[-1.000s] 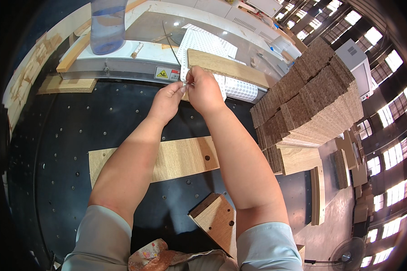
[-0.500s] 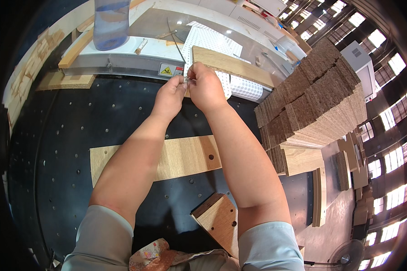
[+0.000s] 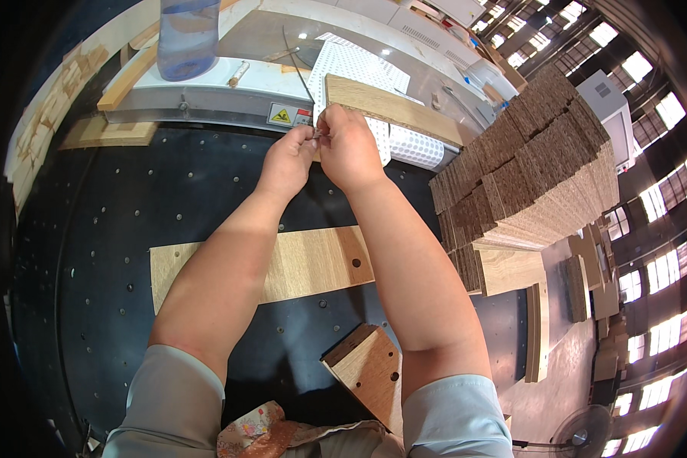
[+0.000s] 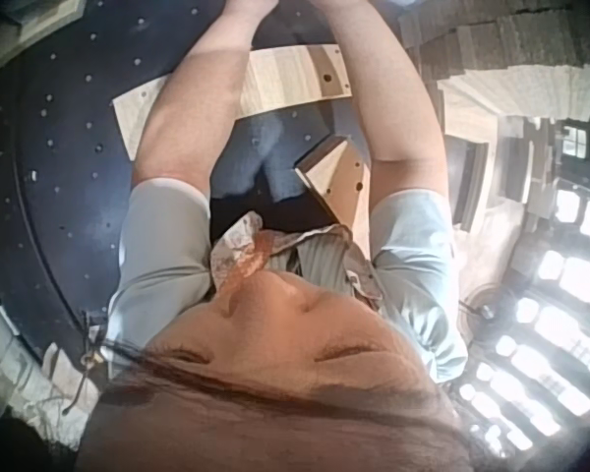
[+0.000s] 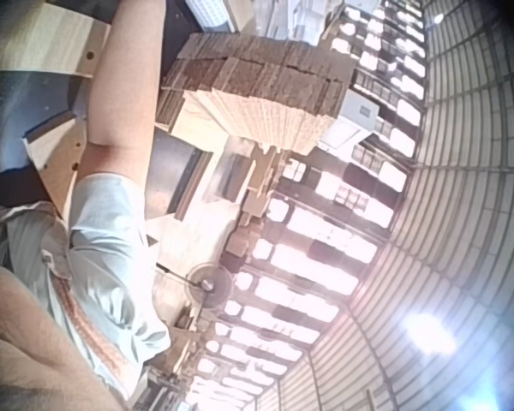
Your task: The person assembles wooden furniture components by hand, aligning flat panels, inserting small wooden dowels into pre-drilled holes, and stacking the completed sections on a workbench.
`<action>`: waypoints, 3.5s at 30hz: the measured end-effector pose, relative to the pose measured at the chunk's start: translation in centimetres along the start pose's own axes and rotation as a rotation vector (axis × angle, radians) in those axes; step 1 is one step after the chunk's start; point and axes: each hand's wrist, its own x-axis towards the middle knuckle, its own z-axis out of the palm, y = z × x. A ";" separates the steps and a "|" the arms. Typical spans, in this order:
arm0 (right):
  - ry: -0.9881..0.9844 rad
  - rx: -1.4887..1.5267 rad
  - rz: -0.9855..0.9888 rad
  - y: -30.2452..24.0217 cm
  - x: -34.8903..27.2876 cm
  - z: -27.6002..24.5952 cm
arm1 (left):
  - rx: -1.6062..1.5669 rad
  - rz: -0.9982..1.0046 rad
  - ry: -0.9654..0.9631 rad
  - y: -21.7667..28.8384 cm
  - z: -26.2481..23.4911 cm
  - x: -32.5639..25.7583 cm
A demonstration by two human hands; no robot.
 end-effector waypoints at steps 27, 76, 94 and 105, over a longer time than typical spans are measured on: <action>0.079 0.011 -0.010 -0.9 -1.3 -1.8 | -0.108 -0.018 -0.036 0.7 0.0 -0.2; 0.665 1.130 0.448 -12.8 -61.3 -21.9 | 0.661 1.017 -1.689 19.7 12.2 -34.6; 0.590 1.083 0.452 -11.5 -60.2 -22.0 | 0.506 0.916 -1.717 18.7 12.6 -33.5; 0.555 0.914 0.577 -12.5 -59.8 -23.1 | 0.537 0.939 -1.717 18.5 12.4 -33.3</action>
